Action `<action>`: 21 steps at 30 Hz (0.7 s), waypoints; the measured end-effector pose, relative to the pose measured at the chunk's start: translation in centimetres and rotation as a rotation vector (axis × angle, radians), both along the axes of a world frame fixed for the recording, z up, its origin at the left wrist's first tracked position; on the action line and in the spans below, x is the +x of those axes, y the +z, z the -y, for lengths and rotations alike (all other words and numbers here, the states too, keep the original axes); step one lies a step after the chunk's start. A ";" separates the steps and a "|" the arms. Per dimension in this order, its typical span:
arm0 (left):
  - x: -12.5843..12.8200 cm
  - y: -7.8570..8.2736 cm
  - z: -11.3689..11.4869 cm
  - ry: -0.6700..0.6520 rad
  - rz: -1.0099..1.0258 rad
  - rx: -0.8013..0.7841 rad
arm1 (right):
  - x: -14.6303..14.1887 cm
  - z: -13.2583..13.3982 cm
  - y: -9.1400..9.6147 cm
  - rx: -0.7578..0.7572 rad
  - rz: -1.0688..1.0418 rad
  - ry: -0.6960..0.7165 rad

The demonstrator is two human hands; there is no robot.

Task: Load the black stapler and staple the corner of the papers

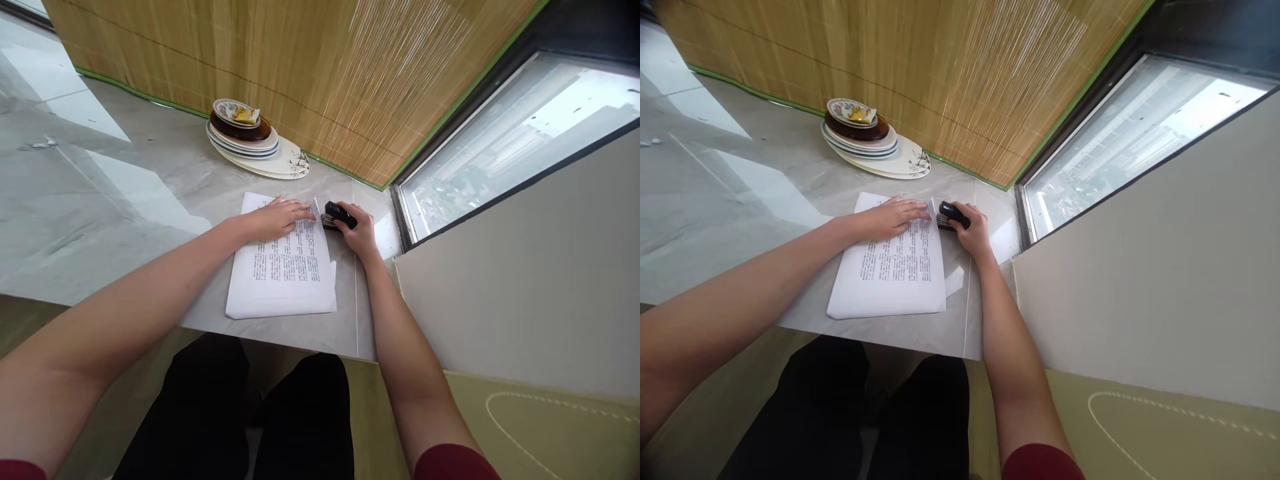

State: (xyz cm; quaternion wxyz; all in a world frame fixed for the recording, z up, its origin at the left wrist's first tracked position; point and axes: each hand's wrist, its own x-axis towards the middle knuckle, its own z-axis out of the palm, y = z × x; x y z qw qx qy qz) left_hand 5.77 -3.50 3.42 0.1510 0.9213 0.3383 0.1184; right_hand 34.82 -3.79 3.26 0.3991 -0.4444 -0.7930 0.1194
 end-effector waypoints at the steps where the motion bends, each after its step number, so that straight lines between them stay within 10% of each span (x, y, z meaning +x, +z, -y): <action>1: 0.0 0.0 0.0 -0.024 -0.001 -0.010 | 0.0 -0.1 -0.1 -0.001 -0.004 -0.011; 21: 0.2 -0.5 0.0 -0.096 0.032 -0.086 | -2.1 0.9 0.7 -0.008 0.035 0.139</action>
